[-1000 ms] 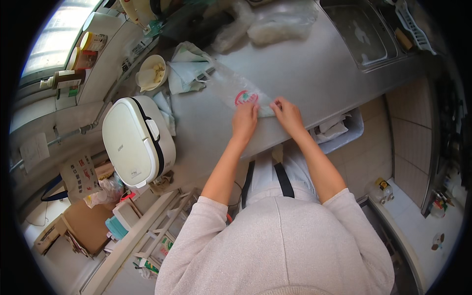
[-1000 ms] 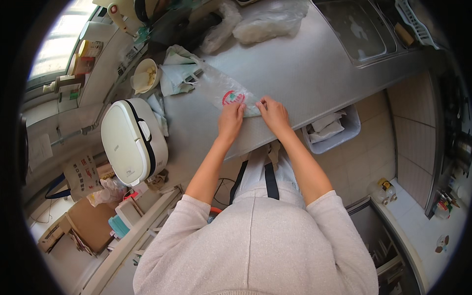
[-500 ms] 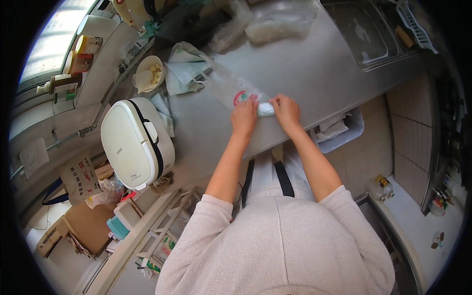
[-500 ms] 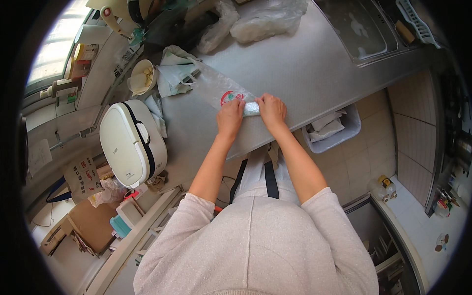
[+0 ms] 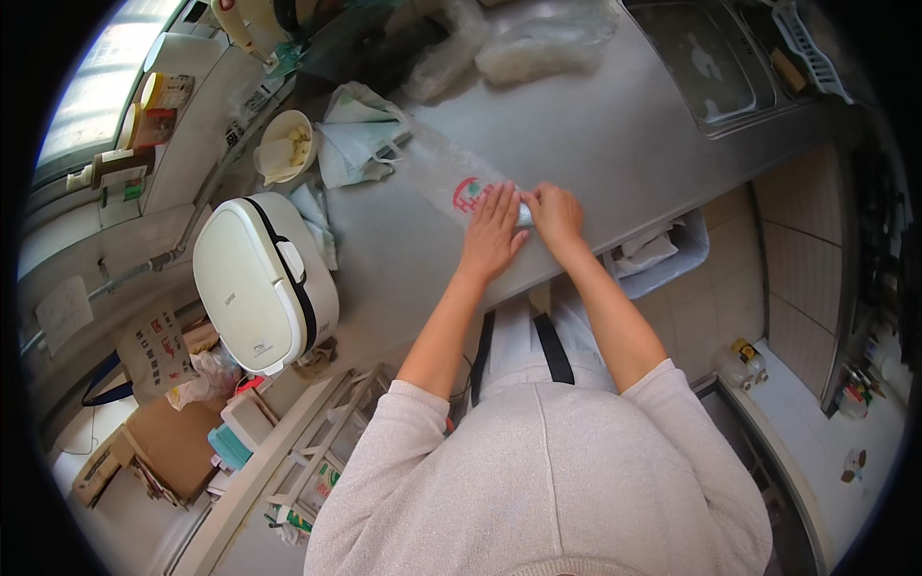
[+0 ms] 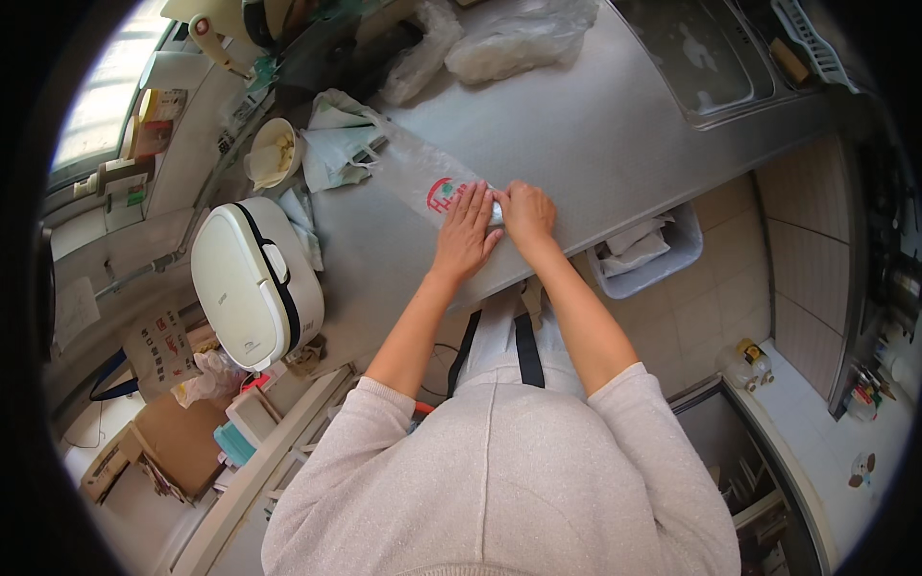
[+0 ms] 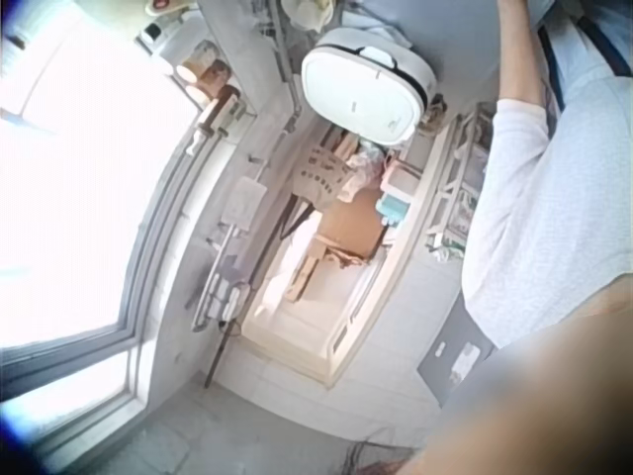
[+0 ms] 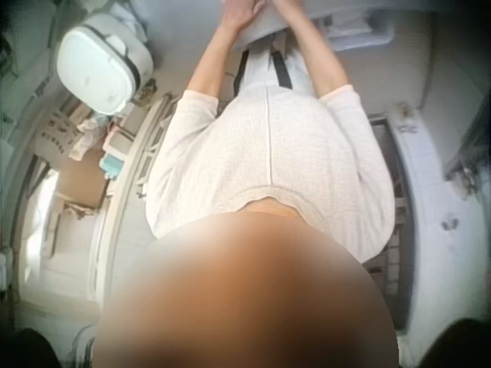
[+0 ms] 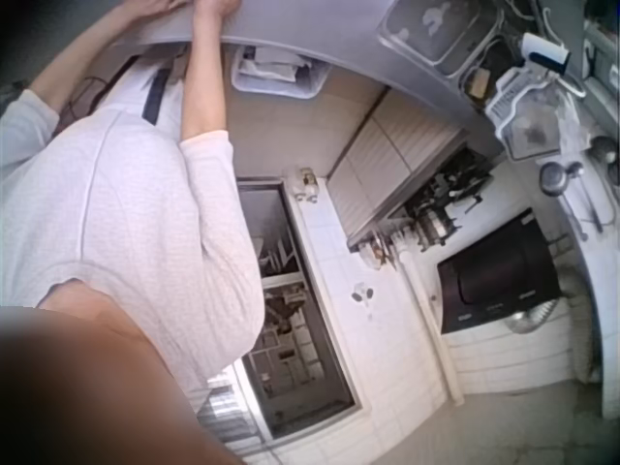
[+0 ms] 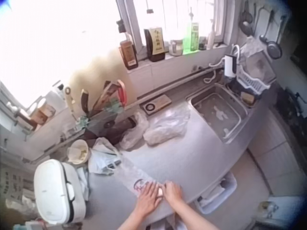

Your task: The person folds a light blue plastic bag into a compact square on a kitchen counter. They then unfold a larger transparent plastic bag, fold it into a smaller rectangle, and place it on the counter.

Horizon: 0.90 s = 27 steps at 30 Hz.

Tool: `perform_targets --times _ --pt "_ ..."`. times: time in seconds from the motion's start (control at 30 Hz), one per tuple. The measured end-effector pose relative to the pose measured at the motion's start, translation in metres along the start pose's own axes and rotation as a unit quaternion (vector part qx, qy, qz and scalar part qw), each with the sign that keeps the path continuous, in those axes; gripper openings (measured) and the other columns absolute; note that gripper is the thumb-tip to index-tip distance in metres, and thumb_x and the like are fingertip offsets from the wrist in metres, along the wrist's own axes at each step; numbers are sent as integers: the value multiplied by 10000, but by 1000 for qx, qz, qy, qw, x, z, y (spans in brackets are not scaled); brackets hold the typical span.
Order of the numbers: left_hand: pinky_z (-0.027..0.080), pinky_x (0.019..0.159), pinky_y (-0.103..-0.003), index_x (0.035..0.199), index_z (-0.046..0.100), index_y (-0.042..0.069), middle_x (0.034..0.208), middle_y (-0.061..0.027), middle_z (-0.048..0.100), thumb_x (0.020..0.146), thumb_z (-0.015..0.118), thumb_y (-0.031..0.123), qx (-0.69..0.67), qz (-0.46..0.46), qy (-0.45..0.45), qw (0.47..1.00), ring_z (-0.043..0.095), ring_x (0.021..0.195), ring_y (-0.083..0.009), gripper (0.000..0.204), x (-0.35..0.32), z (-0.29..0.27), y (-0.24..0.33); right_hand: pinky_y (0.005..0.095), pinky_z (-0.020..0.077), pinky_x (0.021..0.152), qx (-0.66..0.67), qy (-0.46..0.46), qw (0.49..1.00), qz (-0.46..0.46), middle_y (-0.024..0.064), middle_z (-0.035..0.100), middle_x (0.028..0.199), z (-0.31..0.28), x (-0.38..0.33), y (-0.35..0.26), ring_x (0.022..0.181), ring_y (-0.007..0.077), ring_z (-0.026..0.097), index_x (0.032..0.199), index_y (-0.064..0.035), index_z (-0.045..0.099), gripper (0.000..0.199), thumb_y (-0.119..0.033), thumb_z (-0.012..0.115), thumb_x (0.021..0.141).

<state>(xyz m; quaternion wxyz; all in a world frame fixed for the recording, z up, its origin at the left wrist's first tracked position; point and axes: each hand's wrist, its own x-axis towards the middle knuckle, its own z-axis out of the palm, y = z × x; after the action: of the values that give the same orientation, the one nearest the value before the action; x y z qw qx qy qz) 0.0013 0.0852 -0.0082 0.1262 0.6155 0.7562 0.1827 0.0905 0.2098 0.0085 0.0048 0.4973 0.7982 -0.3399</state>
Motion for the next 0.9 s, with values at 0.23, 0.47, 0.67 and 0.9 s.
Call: perform_targets --times 0.23,0.47,0.67,0.9 --pt "184 1171 -434 1441 343 -3 1540 -145 285 889 568 388 11 -3 14 1000 239 1435 -297 713 0 3 2 448 507 664 143 -33 989 17 157 691 787 1 9 31 771 328 676 847 -39 665 356 -359 535 932" --pt "176 1174 -437 1441 348 3 1540 -142 285 900 556 399 14 -11 10 1000 237 1437 -289 701 1 3 3 367 531 626 251 -70 961 88 145 691 781 -39 9 53 637 290 662 973 -3 623 312 -290 501 960" --pt "173 1175 -437 1440 351 4 1539 -144 287 906 548 396 7 -13 16 1000 237 1437 -289 691 0 3 1 409 470 945 -3 73 942 -327 141 572 1261 -32 -40 32 1166 289 543 1144 -39 617 307 -128 623 850" --pt "174 1175 -435 1442 351 9 1541 -143 285 900 552 399 -6 13 10 1000 230 1442 -279 698 -6 2 -3 406 221 1165 -144 -41 912 -383 105 299 1535 -11 -52 56 1433 257 251 1434 -40 361 670 -241 627 853"
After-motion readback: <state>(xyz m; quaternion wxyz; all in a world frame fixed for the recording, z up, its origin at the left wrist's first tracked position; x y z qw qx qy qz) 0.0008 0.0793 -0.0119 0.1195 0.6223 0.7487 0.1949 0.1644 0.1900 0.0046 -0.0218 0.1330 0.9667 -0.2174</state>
